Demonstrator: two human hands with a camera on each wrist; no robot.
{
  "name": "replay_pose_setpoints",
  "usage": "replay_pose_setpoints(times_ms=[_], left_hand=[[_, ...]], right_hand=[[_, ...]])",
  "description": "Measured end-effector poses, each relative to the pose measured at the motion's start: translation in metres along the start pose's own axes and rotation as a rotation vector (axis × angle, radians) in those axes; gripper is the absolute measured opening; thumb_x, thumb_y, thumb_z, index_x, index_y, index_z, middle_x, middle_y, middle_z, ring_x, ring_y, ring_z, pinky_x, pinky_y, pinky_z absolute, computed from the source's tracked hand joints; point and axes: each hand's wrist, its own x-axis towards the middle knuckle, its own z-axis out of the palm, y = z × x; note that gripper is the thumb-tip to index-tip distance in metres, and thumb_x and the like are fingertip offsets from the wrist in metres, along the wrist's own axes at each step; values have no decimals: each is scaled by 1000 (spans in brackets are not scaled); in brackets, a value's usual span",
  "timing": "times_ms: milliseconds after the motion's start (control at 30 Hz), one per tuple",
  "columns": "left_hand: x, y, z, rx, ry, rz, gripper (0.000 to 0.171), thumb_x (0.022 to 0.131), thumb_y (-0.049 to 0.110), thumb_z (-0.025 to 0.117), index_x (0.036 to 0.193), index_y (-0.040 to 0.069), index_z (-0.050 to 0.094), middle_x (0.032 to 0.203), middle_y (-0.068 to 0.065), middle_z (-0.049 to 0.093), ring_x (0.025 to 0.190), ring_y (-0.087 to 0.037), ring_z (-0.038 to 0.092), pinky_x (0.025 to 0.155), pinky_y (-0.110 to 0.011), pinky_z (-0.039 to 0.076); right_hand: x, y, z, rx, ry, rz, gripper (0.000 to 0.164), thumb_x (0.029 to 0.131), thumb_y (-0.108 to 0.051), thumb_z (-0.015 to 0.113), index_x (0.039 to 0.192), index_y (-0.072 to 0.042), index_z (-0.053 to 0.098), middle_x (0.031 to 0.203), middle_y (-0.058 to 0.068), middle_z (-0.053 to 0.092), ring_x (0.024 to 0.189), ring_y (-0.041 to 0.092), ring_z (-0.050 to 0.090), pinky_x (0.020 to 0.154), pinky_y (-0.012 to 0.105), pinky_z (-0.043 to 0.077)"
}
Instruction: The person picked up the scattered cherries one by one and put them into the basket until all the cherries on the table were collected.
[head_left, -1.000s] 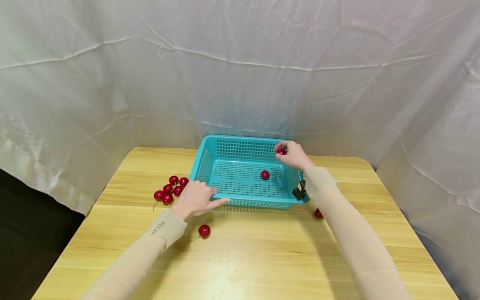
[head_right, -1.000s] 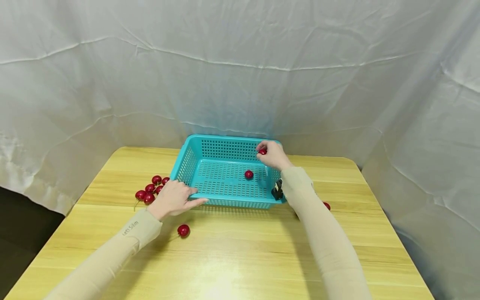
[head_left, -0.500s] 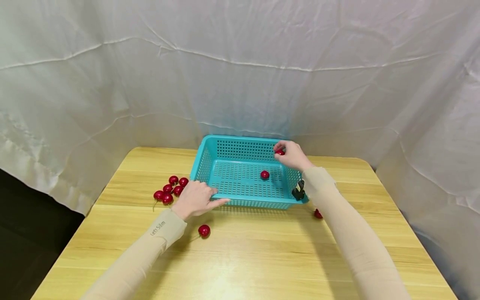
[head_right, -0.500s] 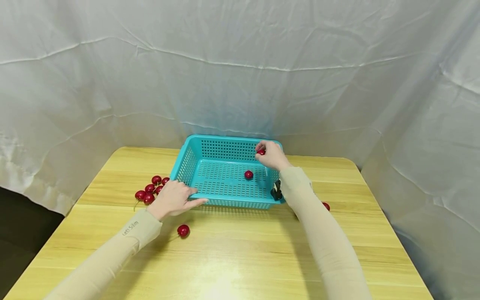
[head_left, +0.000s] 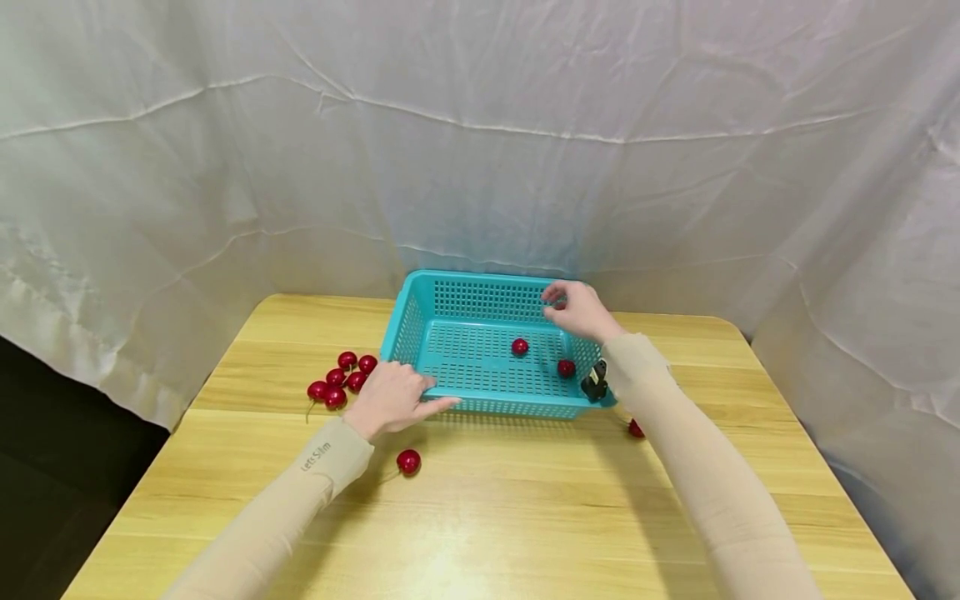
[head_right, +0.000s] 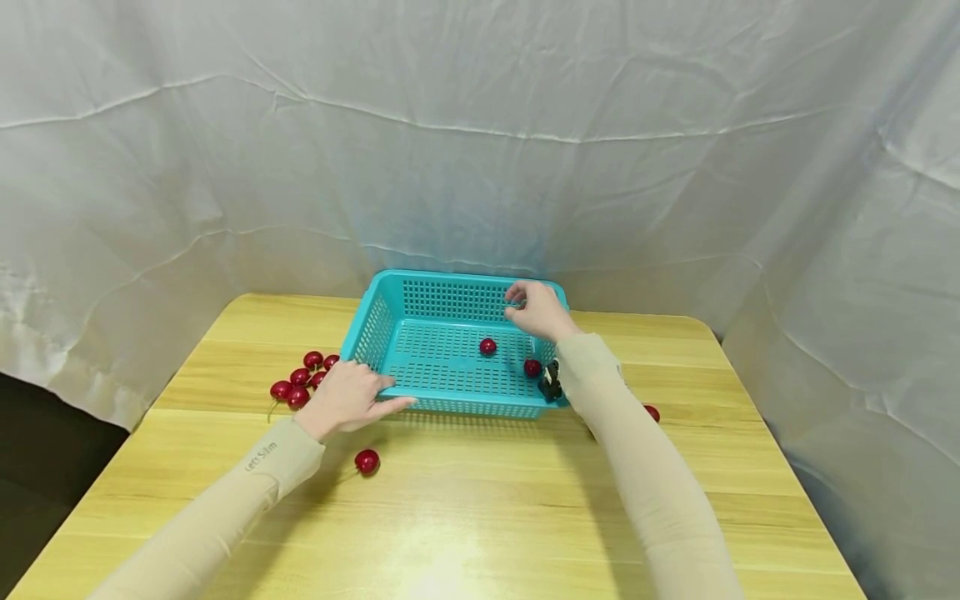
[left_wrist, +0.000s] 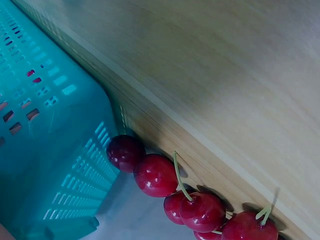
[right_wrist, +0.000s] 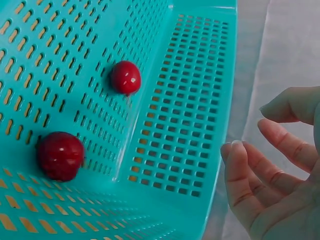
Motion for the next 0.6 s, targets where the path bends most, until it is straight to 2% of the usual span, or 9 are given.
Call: replay_pose_setpoints(times_ms=[67, 267, 600], left_hand=[[0, 0, 0, 1, 1, 0, 62, 93, 64, 56, 56, 23, 28, 49, 11, 14, 45, -5, 13, 46, -20, 12], [0, -1, 1, 7, 6, 2, 63, 94, 67, 53, 57, 24, 26, 49, 11, 14, 45, -4, 12, 46, -20, 12], [0, 0, 2, -2, 6, -3, 62, 91, 62, 60, 57, 23, 26, 49, 11, 14, 46, -5, 12, 46, -20, 11]], right_hand=[[-1, -3, -1, -8, 6, -10, 27, 98, -11, 59, 122, -2, 61, 127, 19, 63, 113, 34, 64, 94, 49, 55], [-5, -11, -3, -21, 0, -28, 25, 98, -13, 59, 122, -3, 61, 124, 18, 64, 110, 33, 64, 94, 48, 55], [-17, -22, -12, -43, 3, -83, 27, 97, -14, 60, 122, -3, 62, 124, 18, 66, 110, 34, 66, 94, 49, 55]])
